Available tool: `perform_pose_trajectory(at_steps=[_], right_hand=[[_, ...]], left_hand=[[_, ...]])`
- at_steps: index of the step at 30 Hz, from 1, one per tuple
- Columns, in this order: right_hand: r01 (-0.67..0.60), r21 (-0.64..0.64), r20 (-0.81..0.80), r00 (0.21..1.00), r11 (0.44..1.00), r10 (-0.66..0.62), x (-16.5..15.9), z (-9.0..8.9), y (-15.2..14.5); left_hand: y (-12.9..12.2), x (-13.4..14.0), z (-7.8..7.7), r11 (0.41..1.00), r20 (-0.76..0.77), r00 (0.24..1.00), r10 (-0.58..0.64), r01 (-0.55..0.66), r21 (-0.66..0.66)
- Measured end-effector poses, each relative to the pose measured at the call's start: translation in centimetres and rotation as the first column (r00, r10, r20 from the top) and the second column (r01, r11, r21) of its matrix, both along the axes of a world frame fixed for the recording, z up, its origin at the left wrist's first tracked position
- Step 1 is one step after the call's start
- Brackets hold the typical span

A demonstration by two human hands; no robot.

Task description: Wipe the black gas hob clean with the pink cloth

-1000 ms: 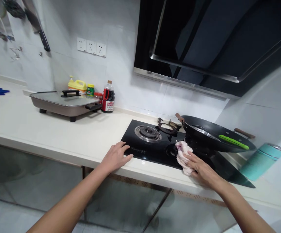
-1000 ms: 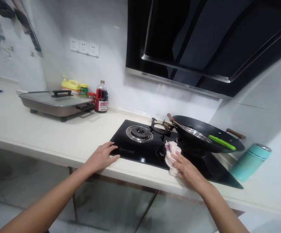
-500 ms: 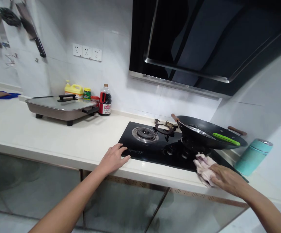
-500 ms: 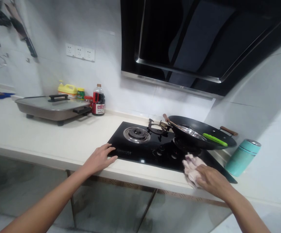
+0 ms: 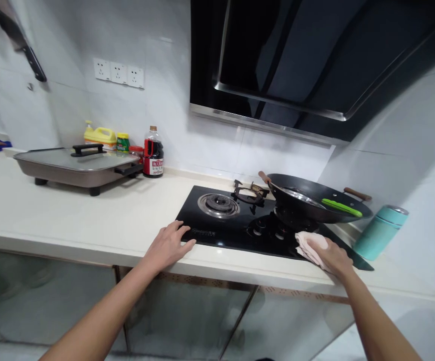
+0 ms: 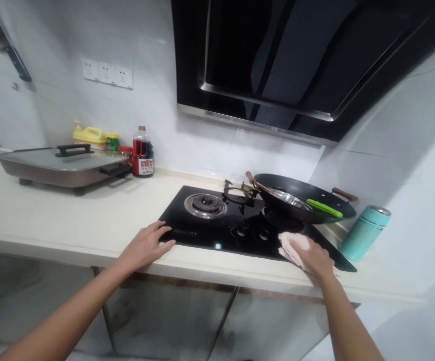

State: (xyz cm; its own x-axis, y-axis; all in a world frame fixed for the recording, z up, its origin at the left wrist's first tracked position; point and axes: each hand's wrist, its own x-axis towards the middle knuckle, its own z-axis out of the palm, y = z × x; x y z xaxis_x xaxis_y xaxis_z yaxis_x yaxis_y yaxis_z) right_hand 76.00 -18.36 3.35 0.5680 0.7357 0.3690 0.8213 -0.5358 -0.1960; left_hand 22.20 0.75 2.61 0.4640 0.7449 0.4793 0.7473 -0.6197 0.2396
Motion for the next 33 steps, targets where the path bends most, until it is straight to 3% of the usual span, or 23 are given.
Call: perform_pose_trajectory(at_steps=[3,9,14,17,20,22,24,33], right_hand=[[0.021,-0.014,-0.090,0.996,1.000,-0.022,-3.8,0.0,0.8],[-0.161,0.077,0.003,0.987,0.984,0.162,-14.3,-1.1,3.4],[-0.309,0.176,0.015,0.950,0.935,0.312,-23.1,-0.2,7.8],[-0.427,0.230,-0.011,0.897,0.875,0.441,-27.5,0.3,10.2],[-0.611,0.247,-0.056,0.766,0.752,0.641,-30.2,0.4,11.1],[-0.708,0.237,-0.061,0.672,0.665,0.738,-30.2,0.5,10.7],[-0.732,0.212,-0.060,0.652,0.648,0.756,-28.7,0.6,9.7],[-0.476,0.172,-0.057,0.869,0.862,0.491,-14.5,0.3,3.1]], left_hand=[[0.2,0.1,-0.2,1.000,0.029,1.000,-0.009,0.009,0.003],[0.2,0.1,-0.3,1.000,0.044,0.999,-0.029,0.028,0.004],[0.3,0.0,-0.2,1.000,0.023,1.000,-0.012,0.012,0.005],[0.6,-0.1,-0.4,1.000,0.038,0.999,-0.017,0.017,0.011],[0.9,-0.2,-0.5,1.000,0.037,0.999,-0.011,0.010,0.028],[1.0,-0.4,-0.5,0.999,0.032,0.999,-0.012,0.011,0.032],[1.1,-0.5,-0.4,1.000,0.024,1.000,-0.017,0.017,0.019],[0.7,-0.4,0.3,0.999,-0.027,1.000,0.000,-0.002,-0.042]])
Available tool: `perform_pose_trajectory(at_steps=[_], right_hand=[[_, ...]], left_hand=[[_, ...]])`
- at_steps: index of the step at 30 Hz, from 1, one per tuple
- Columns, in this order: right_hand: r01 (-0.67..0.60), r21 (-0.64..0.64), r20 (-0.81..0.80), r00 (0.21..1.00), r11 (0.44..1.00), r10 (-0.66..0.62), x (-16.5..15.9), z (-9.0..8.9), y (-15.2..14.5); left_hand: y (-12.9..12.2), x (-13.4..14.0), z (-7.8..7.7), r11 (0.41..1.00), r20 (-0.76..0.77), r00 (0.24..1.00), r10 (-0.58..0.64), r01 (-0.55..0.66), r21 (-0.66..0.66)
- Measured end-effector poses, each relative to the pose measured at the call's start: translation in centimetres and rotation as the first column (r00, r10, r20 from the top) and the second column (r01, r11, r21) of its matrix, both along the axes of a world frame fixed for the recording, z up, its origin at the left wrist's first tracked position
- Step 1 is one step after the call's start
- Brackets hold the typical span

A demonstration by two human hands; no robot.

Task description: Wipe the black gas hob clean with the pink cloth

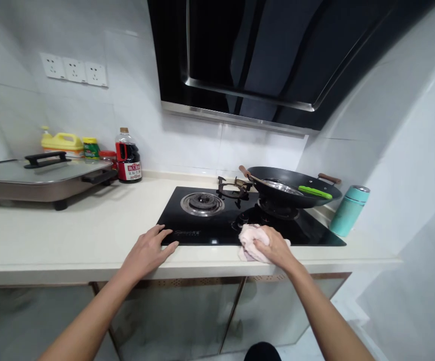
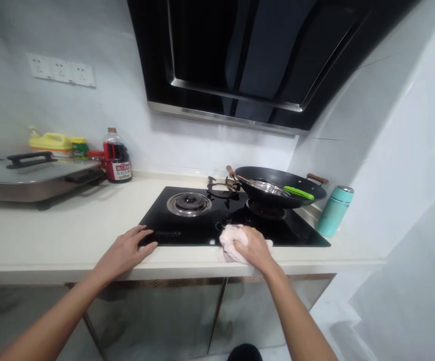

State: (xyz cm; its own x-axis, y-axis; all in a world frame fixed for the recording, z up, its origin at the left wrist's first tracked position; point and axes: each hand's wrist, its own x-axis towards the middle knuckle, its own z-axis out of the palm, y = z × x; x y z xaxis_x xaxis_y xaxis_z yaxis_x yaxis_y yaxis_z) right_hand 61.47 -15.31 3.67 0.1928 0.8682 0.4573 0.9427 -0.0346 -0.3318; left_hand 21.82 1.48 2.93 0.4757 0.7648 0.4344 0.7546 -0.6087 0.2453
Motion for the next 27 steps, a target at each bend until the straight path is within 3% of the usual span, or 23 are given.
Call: perform_pose_trajectory(at_steps=[6,13,16,22,24,27], right_hand=[[0.284,-0.050,0.024,0.959,0.957,-0.284,6.9,0.0,-1.9],[0.539,-0.100,0.106,0.842,0.836,-0.530,12.6,0.6,-3.3],[0.660,-0.109,0.102,0.751,0.743,-0.652,14.7,0.7,-5.4],[0.871,-0.154,0.058,0.478,0.466,-0.876,18.7,0.1,-10.5],[0.872,-0.184,0.074,0.474,0.455,-0.878,18.8,-0.2,-11.2],[0.814,-0.171,0.127,0.577,0.555,-0.807,16.1,-0.5,-10.8]], left_hand=[[0.3,-0.1,-0.2,1.000,-0.011,1.000,0.004,-0.004,0.019],[0.5,-0.2,-0.1,1.000,-0.010,1.000,-0.010,0.010,0.017],[0.4,-0.2,0.0,1.000,-0.008,1.000,-0.001,0.001,-0.005],[0.2,0.0,0.0,1.000,-0.019,1.000,0.006,-0.007,-0.006],[0.3,0.1,-0.1,1.000,-0.026,1.000,0.001,0.000,0.009],[0.4,0.3,-0.2,0.999,-0.031,1.000,0.004,-0.003,0.040]])
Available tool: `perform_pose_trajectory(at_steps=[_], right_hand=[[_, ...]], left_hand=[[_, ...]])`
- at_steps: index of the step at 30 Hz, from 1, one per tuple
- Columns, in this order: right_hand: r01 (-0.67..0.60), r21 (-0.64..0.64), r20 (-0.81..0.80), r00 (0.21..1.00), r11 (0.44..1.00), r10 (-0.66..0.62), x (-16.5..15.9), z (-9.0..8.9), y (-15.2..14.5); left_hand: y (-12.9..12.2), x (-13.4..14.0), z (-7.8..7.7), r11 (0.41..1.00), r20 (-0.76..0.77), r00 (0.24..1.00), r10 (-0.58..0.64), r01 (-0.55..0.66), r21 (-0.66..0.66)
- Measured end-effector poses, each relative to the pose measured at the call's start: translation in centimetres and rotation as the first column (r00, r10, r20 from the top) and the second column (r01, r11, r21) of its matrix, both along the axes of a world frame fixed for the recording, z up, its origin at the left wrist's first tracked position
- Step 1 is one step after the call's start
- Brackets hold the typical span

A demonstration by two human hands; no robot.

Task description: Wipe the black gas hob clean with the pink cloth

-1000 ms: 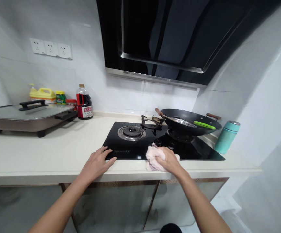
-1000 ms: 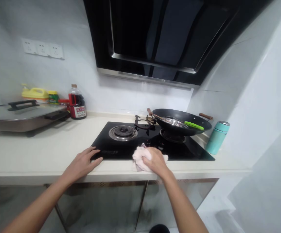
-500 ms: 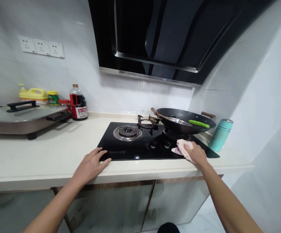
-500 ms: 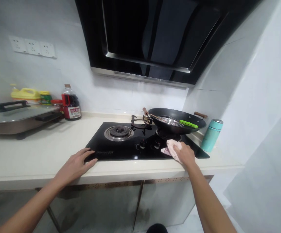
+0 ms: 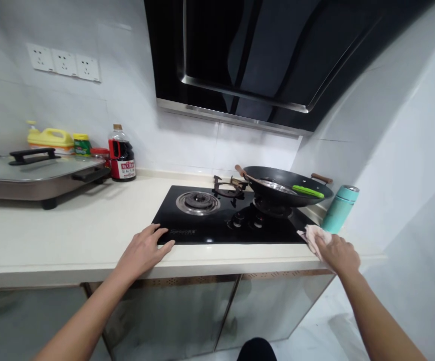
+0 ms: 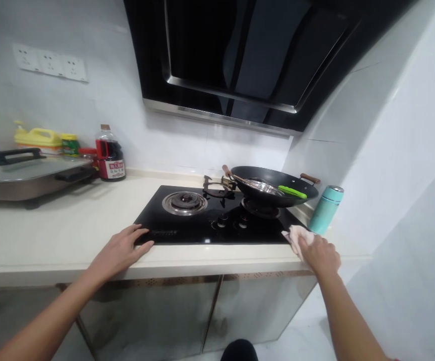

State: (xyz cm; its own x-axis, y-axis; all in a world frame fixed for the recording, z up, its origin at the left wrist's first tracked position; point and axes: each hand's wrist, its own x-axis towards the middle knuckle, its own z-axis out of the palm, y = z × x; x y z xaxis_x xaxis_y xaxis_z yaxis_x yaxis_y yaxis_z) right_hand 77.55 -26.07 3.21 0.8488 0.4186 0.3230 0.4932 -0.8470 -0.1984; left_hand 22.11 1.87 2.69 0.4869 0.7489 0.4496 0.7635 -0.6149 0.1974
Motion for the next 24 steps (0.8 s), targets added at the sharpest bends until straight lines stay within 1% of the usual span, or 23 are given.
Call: perform_pose_trajectory(at_steps=[2,6,8,10,12,14,17,20,22,24], right_hand=[[-0.086,0.009,0.033,0.996,0.996,0.086,-3.6,-0.1,1.2],[-0.208,0.039,0.093,0.975,0.977,0.204,-12.6,-0.3,4.5],[-0.274,0.071,0.135,0.955,0.959,0.262,-17.0,-0.4,6.2],[-0.346,0.126,0.177,0.930,0.930,0.323,-21.0,-0.6,7.9],[-0.442,0.171,0.218,0.889,0.881,0.403,-24.5,-0.7,9.4],[-0.540,0.203,0.260,0.834,0.817,0.486,-27.6,-0.8,10.8],[-0.646,0.241,0.305,0.759,0.724,0.575,-31.3,-1.1,12.3],[-0.713,0.279,0.331,0.700,0.643,0.632,-33.6,-1.7,13.1],[-0.763,0.310,0.340,0.646,0.568,0.683,-34.5,-1.7,13.1],[-0.795,0.363,0.301,0.594,0.486,0.746,-34.6,-1.4,12.8]], left_hand=[[0.0,0.1,-0.1,1.000,-0.003,1.000,0.001,-0.001,0.009],[0.0,0.2,-0.1,1.000,-0.006,1.000,0.001,-0.001,-0.007],[0.0,0.1,-0.2,1.000,-0.005,1.000,0.003,-0.003,-0.003],[0.0,0.1,-0.2,1.000,-0.004,1.000,0.003,-0.003,0.004],[0.0,0.1,-0.1,1.000,-0.002,1.000,0.003,-0.003,0.009],[-0.1,0.1,0.0,1.000,0.001,1.000,0.009,-0.009,0.010],[-0.2,0.0,0.1,1.000,0.009,1.000,0.006,-0.006,0.001],[-0.2,0.0,0.0,1.000,0.022,1.000,-0.008,0.007,0.008],[-0.2,0.0,0.0,1.000,0.031,0.999,-0.010,0.009,0.021],[-0.2,-0.1,0.0,0.999,0.039,0.999,-0.009,0.008,0.031]])
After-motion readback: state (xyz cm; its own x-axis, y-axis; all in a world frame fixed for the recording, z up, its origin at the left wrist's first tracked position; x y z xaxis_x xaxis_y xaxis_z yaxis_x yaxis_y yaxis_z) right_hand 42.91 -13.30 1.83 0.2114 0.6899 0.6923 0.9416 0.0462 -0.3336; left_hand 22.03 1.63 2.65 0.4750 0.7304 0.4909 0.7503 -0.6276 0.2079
